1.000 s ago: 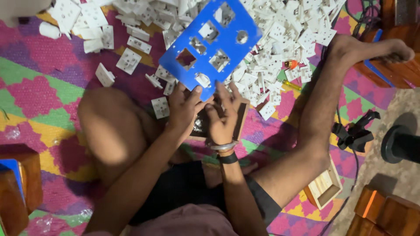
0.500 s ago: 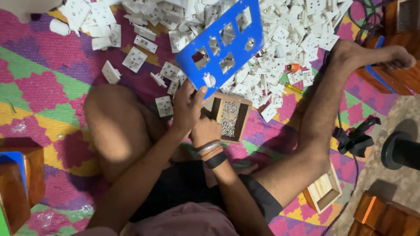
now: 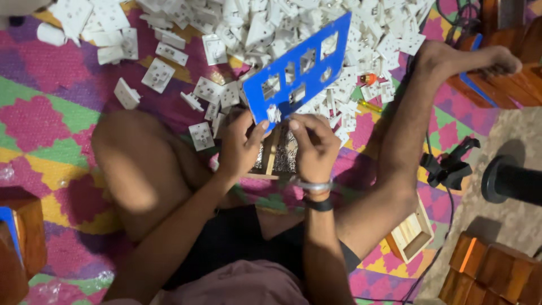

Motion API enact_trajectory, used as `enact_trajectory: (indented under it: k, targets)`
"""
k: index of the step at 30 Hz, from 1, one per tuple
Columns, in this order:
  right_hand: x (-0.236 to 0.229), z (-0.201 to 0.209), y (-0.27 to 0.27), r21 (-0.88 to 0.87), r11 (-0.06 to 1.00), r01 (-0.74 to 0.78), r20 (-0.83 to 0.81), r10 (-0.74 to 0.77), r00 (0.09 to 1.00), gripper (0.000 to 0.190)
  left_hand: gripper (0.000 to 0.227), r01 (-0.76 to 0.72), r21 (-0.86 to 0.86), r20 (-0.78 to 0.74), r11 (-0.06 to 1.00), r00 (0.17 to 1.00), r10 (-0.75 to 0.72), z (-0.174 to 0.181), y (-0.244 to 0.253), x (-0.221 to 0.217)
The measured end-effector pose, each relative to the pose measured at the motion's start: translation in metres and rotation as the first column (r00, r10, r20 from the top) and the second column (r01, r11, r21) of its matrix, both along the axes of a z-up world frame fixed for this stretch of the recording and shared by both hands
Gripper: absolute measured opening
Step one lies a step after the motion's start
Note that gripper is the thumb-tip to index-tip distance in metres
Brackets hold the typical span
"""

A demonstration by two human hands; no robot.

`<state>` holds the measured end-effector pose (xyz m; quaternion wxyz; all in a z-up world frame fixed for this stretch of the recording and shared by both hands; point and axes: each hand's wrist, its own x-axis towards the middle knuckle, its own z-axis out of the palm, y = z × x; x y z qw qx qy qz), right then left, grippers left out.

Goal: The person sits on the floor and assembles white plastic electrical components onto green and blue plastic boards. They pick up small parts from a wooden box and the surrounding pile, place them into slots on the boards, and press them into place.

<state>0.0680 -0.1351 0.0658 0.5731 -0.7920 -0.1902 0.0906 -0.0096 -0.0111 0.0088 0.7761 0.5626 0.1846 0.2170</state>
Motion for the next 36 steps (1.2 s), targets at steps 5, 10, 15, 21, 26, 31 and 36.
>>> enact_trajectory:
  k: [5, 10, 15, 21, 26, 31, 36]
  targets:
    - [0.019, -0.005, 0.006, -0.061, 0.993, -0.105, -0.031, 0.103, 0.994, 0.009, 0.026, 0.099, 0.096, -0.274, 0.99, 0.959, -0.07, 0.01, -0.003, -0.002]
    - [0.012, -0.014, 0.003, -0.039, 0.995, -0.088, -0.095, 0.084, 0.992, 0.008, 0.019, 0.074, 0.149, -0.168, 0.986, 0.985, -0.049, 0.01, -0.004, -0.008]
    - [0.015, -0.015, -0.004, -0.053, 0.997, -0.061, -0.184, 0.05, 0.982, 0.008, 0.021, 0.06, 0.205, -0.147, 0.977, 0.989, -0.03, 0.011, -0.005, -0.007]
    - [0.007, -0.02, 0.004, 0.037, 0.999, -0.013, -0.163, 0.019, 0.986, 0.009, 0.021, 0.064, 0.265, -0.17, 0.962, 0.985, -0.019, 0.014, -0.003, -0.008]
    - [-0.011, -0.016, 0.016, -0.091, 0.992, 0.088, 0.158, -0.073, 0.985, 0.008, 0.023, 0.078, 0.294, -0.23, 0.953, 0.973, -0.008, 0.017, -0.003, -0.007]
    - [-0.024, -0.016, 0.02, -0.191, 0.976, 0.109, 0.563, 0.017, 0.826, 0.01, 0.03, 0.062, 0.269, -0.207, 0.961, 0.978, -0.005, 0.015, -0.005, -0.009]
    - [-0.006, -0.032, 0.019, 0.211, 0.952, 0.223, -0.039, -0.22, 0.975, 0.008, 0.021, 0.069, 0.343, -0.187, 0.937, 0.982, -0.004, 0.018, -0.012, -0.015]
